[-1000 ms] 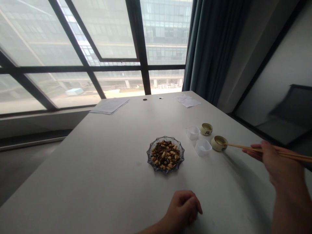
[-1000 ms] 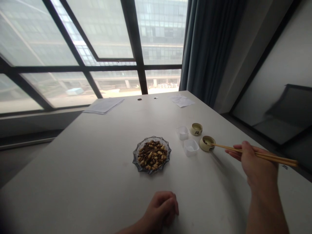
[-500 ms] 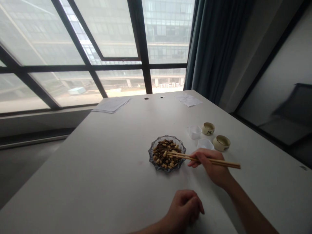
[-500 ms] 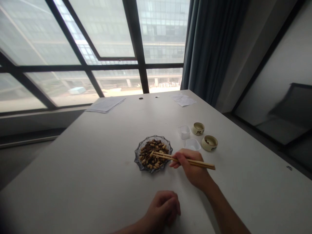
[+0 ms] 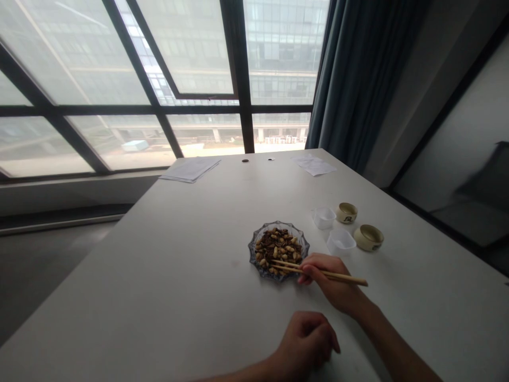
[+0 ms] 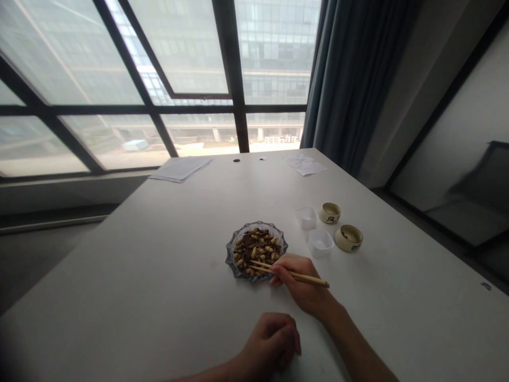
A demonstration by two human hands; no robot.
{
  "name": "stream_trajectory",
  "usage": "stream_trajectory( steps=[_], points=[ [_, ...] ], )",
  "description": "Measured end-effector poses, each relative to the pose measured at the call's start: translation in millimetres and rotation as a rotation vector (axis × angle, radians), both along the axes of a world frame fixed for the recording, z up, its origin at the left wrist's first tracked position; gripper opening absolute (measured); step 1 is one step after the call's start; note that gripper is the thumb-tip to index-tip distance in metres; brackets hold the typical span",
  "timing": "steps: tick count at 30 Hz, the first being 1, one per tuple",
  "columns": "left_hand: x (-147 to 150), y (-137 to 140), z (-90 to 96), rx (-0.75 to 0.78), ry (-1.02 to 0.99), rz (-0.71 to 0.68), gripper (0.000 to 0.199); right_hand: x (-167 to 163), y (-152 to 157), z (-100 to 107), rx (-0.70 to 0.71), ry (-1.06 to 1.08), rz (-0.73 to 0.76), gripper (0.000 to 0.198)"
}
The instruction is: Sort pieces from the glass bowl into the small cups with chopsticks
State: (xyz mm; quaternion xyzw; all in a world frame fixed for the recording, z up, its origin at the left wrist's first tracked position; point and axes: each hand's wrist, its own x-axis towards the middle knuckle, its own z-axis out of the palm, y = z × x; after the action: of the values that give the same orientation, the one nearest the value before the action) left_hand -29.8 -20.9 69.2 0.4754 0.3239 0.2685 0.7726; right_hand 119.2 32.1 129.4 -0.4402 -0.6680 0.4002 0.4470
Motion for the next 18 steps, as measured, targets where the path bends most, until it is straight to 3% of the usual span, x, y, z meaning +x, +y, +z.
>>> stream_trajectory(
  steps=[11, 18],
  points=[
    [-0.1, 0.4, -2.5, 0.013, -0.018, -0.011, 0.042, -6.2, 4.4, -23.4, -0.018, 0.068, -0.051, 0.037],
    [-0.1, 0.8, -2.4, 0.011, -0.023, -0.013, 0.035, -14.4, 1.3, -24.0, -0.114, 0.19, -0.135, 0.04]
  ],
)
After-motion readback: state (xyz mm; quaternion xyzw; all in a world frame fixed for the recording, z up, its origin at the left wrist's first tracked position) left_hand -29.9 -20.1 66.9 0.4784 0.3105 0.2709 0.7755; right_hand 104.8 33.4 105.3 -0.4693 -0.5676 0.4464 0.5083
